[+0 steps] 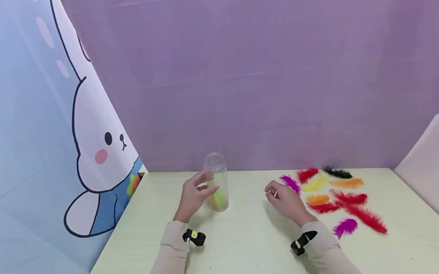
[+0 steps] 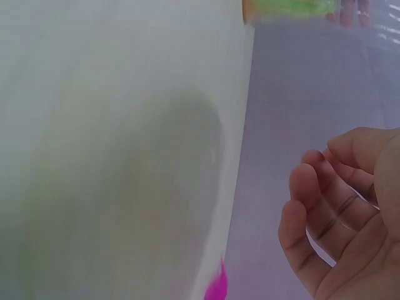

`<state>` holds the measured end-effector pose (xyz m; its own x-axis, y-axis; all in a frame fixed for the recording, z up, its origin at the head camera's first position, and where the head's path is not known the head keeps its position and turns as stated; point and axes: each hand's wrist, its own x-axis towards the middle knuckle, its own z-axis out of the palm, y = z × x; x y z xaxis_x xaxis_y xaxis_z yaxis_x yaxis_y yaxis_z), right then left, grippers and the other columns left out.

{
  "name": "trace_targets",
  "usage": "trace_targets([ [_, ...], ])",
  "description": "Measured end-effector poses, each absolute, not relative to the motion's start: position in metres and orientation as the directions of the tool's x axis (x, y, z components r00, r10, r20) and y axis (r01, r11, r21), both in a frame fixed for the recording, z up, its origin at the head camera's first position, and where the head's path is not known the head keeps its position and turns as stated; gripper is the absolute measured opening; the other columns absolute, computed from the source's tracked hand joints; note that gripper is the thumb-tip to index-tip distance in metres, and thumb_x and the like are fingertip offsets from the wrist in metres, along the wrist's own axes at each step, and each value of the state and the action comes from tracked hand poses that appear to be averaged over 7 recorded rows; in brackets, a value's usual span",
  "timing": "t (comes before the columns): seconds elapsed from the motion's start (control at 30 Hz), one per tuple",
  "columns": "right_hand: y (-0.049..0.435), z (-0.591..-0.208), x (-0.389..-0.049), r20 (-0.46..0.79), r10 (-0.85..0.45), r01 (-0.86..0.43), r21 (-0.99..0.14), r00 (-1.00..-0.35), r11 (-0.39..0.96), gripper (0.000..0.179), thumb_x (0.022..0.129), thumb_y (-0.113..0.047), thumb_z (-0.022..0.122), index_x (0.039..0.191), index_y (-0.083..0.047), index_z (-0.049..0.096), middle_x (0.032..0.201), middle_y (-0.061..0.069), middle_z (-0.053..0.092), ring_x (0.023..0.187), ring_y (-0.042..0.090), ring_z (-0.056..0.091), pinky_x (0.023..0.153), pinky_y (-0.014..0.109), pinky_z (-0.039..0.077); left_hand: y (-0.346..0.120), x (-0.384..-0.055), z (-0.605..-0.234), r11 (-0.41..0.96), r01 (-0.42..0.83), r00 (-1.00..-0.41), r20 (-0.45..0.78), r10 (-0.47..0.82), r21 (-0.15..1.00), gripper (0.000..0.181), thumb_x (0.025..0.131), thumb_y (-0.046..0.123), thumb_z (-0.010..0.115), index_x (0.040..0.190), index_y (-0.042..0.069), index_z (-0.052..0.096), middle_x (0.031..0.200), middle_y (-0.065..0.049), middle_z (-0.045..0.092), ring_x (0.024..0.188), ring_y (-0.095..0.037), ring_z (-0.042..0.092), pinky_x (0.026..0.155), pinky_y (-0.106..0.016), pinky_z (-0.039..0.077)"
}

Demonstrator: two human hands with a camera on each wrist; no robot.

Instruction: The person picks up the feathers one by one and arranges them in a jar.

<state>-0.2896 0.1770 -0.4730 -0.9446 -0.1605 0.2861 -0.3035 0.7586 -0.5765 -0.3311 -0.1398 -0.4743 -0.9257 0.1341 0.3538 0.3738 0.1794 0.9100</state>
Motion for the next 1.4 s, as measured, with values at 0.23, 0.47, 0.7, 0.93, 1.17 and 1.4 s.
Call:
trace_targets([
  [0.23, 0.203, -0.476, -0.281, 0.271, -0.109, -0.257, -0.606, -0.956, 0.752, 0.008, 0.097, -0.013, 0.067, 0.105, -0.009, 0.068, 0.084, 0.0, 0.068, 0.071, 0.013, 0.057, 0.067, 0.025, 0.05, -0.139, -0.332, -0.476, 0.168, 0.374, -0.925, 0.353, 0.143, 0.912, 0.049, 0.084, 0.022, 0.086, 0.129, 0.018, 0.068, 0.129, -0.009, 0.071, 0.124, -0.027, 0.065, 0.102, -0.041, 0.058],
  [0.47, 0.223, -0.469, -0.278, 0.283, -0.09, -0.247, -0.591, -0.955, 0.768, 0.011, 0.098, -0.014, 0.067, 0.107, -0.008, 0.068, 0.09, 0.003, 0.071, 0.08, 0.017, 0.061, 0.076, 0.031, 0.054, -0.142, -0.33, -0.477, 0.184, 0.373, -0.927, 0.356, 0.121, 0.909, 0.047, 0.084, 0.021, 0.086, 0.128, 0.019, 0.069, 0.126, -0.005, 0.072, 0.122, -0.024, 0.066, 0.1, -0.036, 0.059],
  [0.7, 0.257, -0.453, -0.271, 0.237, -0.075, -0.208, -0.608, -0.969, 0.766, 0.015, 0.1, -0.015, 0.065, 0.111, -0.005, 0.066, 0.095, 0.007, 0.07, 0.079, 0.017, 0.062, 0.064, 0.027, 0.053, -0.144, -0.329, -0.478, 0.189, 0.388, -0.921, 0.373, 0.113, 0.902, 0.048, 0.084, 0.024, 0.086, 0.128, 0.017, 0.068, 0.127, -0.005, 0.072, 0.122, -0.025, 0.067, 0.099, -0.036, 0.06],
  [0.93, 0.304, -0.44, -0.258, 0.209, -0.022, -0.147, -0.602, -0.978, 0.785, 0.025, 0.104, -0.025, 0.06, 0.118, -0.004, 0.062, 0.101, 0.013, 0.069, 0.082, 0.021, 0.064, 0.061, 0.027, 0.053, -0.143, -0.329, -0.475, 0.186, 0.387, -0.921, 0.372, 0.113, 0.903, 0.047, 0.084, 0.024, 0.086, 0.126, 0.016, 0.069, 0.125, -0.006, 0.073, 0.12, -0.025, 0.067, 0.099, -0.037, 0.06],
  [1.17, 0.355, -0.438, -0.243, 0.188, 0.022, -0.088, -0.552, -0.982, 0.829, 0.033, 0.105, -0.029, 0.057, 0.119, 0.0, 0.062, 0.103, 0.016, 0.069, 0.087, 0.023, 0.063, 0.064, 0.029, 0.051, -0.142, -0.329, -0.475, 0.188, 0.388, -0.921, 0.372, 0.116, 0.902, 0.049, 0.083, 0.023, 0.087, 0.128, 0.014, 0.069, 0.126, -0.008, 0.072, 0.121, -0.029, 0.067, 0.1, -0.039, 0.059],
  [1.4, 0.4, -0.437, -0.223, 0.075, 0.065, 0.011, -0.567, -0.995, 0.824, 0.042, 0.108, -0.031, 0.05, 0.125, 0.007, 0.057, 0.106, 0.024, 0.068, 0.083, 0.025, 0.069, 0.065, 0.031, 0.053, -0.143, -0.33, -0.476, 0.187, 0.392, -0.919, 0.375, 0.118, 0.901, 0.049, 0.083, 0.024, 0.086, 0.128, 0.018, 0.069, 0.125, -0.006, 0.072, 0.121, -0.028, 0.067, 0.1, -0.039, 0.059],
])
